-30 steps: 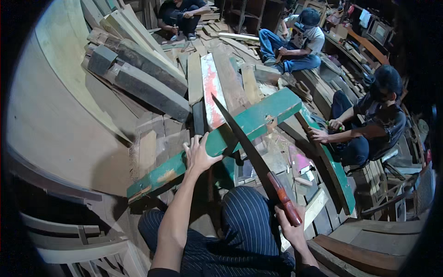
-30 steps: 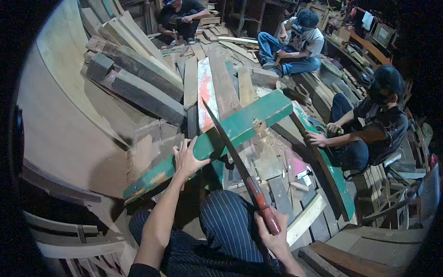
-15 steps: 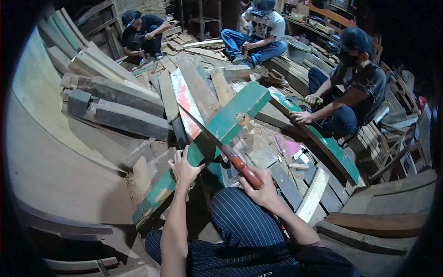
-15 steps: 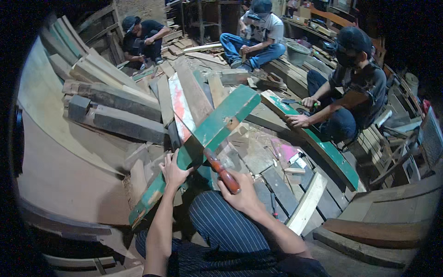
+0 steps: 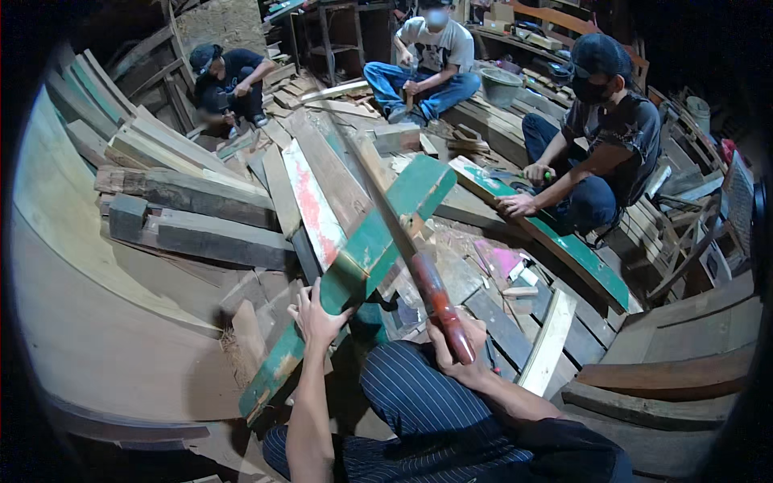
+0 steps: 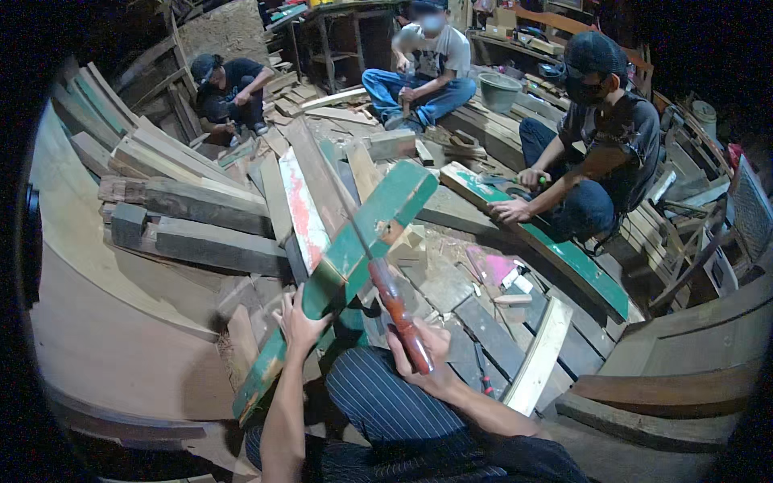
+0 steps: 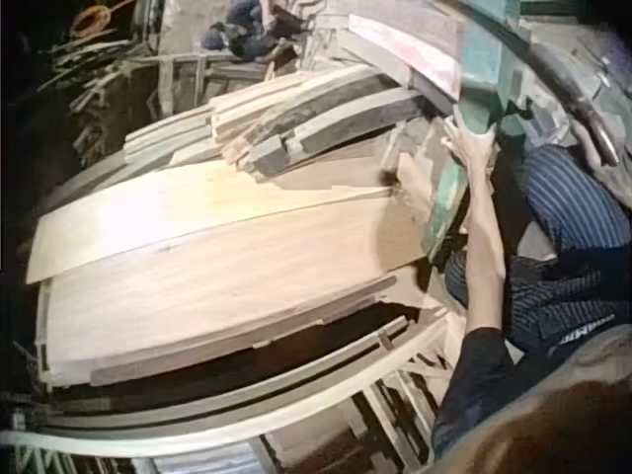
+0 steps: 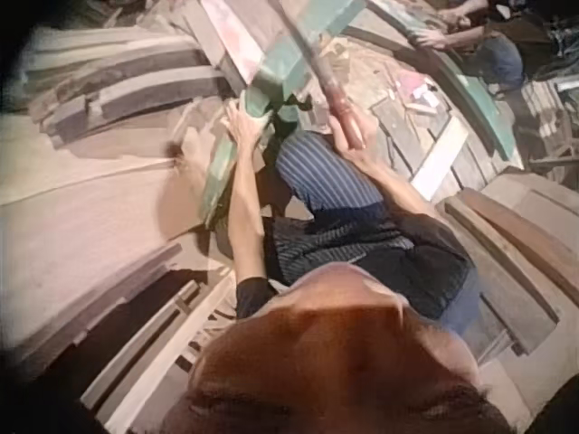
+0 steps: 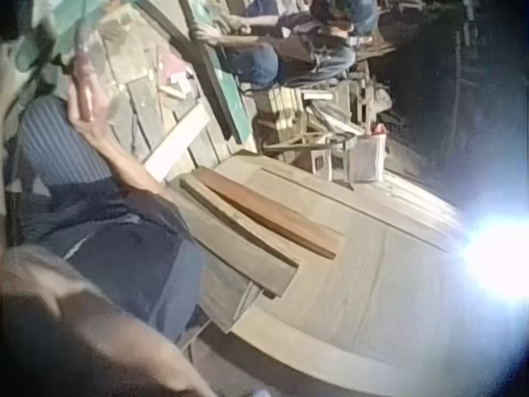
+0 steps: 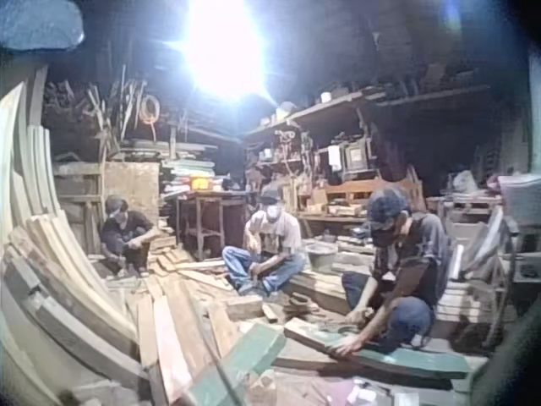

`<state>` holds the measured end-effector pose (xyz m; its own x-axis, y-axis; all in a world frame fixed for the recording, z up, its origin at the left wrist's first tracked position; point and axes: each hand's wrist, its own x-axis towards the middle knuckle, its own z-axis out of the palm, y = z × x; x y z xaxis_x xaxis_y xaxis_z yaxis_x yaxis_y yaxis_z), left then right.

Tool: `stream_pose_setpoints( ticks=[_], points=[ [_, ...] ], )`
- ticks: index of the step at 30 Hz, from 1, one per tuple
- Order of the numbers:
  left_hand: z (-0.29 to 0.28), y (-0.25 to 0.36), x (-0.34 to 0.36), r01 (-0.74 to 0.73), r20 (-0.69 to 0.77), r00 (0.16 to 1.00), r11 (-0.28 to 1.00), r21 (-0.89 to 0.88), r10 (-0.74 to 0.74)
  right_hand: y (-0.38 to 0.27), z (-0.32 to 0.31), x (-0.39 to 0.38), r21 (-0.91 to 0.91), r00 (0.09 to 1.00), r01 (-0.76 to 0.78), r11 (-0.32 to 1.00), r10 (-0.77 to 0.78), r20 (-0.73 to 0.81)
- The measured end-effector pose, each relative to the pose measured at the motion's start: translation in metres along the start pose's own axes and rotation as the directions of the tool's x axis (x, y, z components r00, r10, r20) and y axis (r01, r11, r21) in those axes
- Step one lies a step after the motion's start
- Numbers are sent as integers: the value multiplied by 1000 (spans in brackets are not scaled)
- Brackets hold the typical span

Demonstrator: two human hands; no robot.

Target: The person holds a green wooden board with one hand and cuts it using a hand saw.

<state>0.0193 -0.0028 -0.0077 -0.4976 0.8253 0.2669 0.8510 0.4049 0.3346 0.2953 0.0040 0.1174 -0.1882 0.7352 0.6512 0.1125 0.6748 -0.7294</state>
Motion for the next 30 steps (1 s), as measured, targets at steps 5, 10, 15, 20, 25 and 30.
stream_pose_setpoints(
  ticks=[5,10,15,20,25,30],
  points=[
    [-11,-2,0,24,59,998,997,-67,-20,1,3,-3,155,968,250,956,-241,-72],
    [-6,2,-2,40,44,998,998,-54,-38,-5,-28,-10,35,979,202,979,-203,13],
    [-5,0,-6,48,18,999,998,-48,-47,4,-42,-29,-116,961,-145,983,168,221],
    [-1,-4,-3,39,-2,999,996,-80,-40,14,-47,-42,-135,926,-101,986,143,350],
    [-4,-3,-4,58,50,997,997,-57,-55,17,-51,-37,-116,860,-76,990,124,496],
    [-6,0,-2,41,35,999,996,-75,-39,6,-58,-38,-153,908,-131,980,181,379]
  ],
)
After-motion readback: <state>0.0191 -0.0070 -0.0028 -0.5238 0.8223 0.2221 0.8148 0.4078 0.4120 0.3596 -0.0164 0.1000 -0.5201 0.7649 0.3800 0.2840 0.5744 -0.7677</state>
